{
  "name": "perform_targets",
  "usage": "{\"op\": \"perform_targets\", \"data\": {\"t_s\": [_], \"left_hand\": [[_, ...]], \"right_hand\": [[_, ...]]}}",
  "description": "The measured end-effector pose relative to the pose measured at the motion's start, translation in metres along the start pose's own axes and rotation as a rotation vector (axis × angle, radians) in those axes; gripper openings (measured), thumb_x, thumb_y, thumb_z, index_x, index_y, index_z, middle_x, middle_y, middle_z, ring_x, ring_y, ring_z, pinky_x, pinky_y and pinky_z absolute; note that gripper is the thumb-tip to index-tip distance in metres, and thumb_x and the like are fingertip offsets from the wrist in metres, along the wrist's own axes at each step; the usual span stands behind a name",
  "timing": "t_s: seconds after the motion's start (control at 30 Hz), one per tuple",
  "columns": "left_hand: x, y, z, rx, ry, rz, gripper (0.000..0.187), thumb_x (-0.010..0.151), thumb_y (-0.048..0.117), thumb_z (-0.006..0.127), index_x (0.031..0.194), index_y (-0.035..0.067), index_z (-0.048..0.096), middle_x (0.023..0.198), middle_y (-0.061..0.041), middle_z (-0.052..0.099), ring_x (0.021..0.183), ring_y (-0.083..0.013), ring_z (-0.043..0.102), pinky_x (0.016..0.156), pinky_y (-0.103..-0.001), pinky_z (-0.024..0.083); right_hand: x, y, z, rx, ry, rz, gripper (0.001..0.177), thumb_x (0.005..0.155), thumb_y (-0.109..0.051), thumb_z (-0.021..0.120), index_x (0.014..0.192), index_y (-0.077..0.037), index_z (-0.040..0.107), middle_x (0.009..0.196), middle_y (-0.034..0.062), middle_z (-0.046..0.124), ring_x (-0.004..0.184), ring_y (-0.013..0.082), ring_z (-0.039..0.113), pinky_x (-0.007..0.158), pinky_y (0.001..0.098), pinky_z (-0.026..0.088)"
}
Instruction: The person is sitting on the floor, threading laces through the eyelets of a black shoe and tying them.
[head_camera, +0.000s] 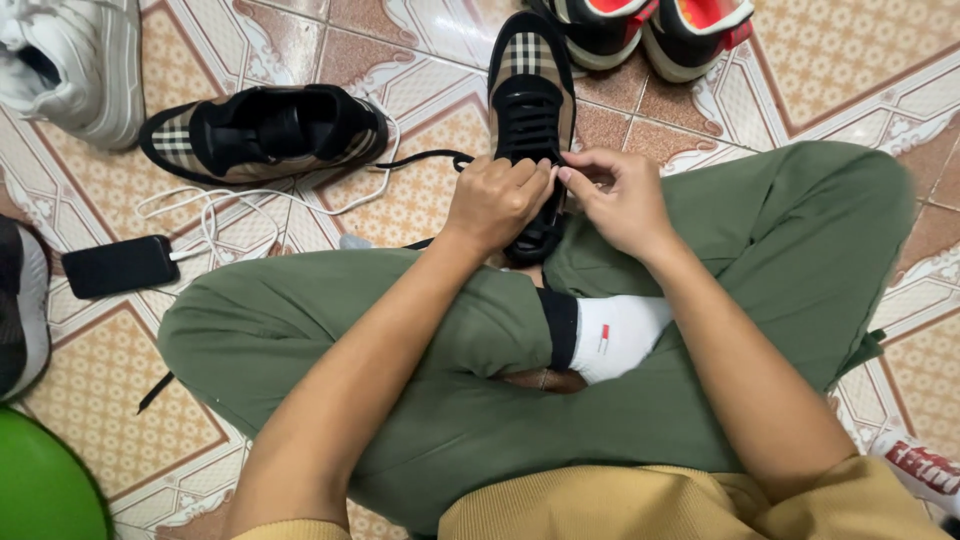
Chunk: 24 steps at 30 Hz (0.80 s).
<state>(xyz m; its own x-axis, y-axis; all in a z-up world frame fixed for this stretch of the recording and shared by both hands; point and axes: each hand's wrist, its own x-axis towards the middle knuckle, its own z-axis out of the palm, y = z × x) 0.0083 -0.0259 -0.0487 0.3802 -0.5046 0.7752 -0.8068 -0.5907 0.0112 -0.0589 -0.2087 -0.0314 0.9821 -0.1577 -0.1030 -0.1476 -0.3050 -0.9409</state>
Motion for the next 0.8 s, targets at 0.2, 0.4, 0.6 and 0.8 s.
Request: {"op": "perform_targets", "data": {"t_s": [0.2,0.4,0.6,0.8], "left_hand": [[-0.002,0.002,0.005,0.043,0.014,0.02,0.013,0.094,0.022,0.07,0.081,0.019,0.068,0.063,0.001,0.048,0.05,-0.0175,0.051,0.05,-0.031,0.042],[-0.008,0.003,0.01,0.062,-0.019,0.001,0.007,0.094,0.019,0.066,0.093,0.021,0.073,0.065,0.003,0.047,0.051,-0.0187,0.05,0.052,-0.032,0.041],[0.008,0.007,-0.002,0.045,-0.018,-0.048,0.005,0.092,0.018,0.072,0.087,0.019,0.072,0.067,0.001,0.048,0.051,-0.0205,0.048,0.057,-0.034,0.041],[0.015,0.01,-0.013,0.017,-0.051,-0.082,0.012,0.095,0.016,0.071,0.084,0.017,0.075,0.072,-0.001,0.052,0.062,-0.0196,0.05,0.088,-0.047,0.042]], "right_hand": [[-0.001,0.002,0.0,-0.087,0.012,-0.091,0.021,0.094,-0.005,0.079,0.115,-0.005,0.078,0.092,0.0157,0.078,0.079,0.0181,0.074,0.059,0.0314,0.062],[0.005,0.015,0.0,-0.025,0.071,-0.069,0.01,0.1,-0.012,0.077,0.107,-0.006,0.079,0.085,0.0142,0.076,0.074,0.0176,0.073,0.055,0.0303,0.061],[0.009,0.025,0.0,-0.067,0.095,-0.091,0.004,0.099,-0.006,0.075,0.102,-0.004,0.077,0.084,0.013,0.074,0.075,0.0197,0.073,0.054,0.0328,0.06],[0.0,0.005,-0.009,-0.12,0.173,-0.136,0.003,0.098,0.001,0.071,0.097,0.0,0.074,0.084,0.0175,0.071,0.079,0.0292,0.075,0.062,0.0391,0.06]]}}
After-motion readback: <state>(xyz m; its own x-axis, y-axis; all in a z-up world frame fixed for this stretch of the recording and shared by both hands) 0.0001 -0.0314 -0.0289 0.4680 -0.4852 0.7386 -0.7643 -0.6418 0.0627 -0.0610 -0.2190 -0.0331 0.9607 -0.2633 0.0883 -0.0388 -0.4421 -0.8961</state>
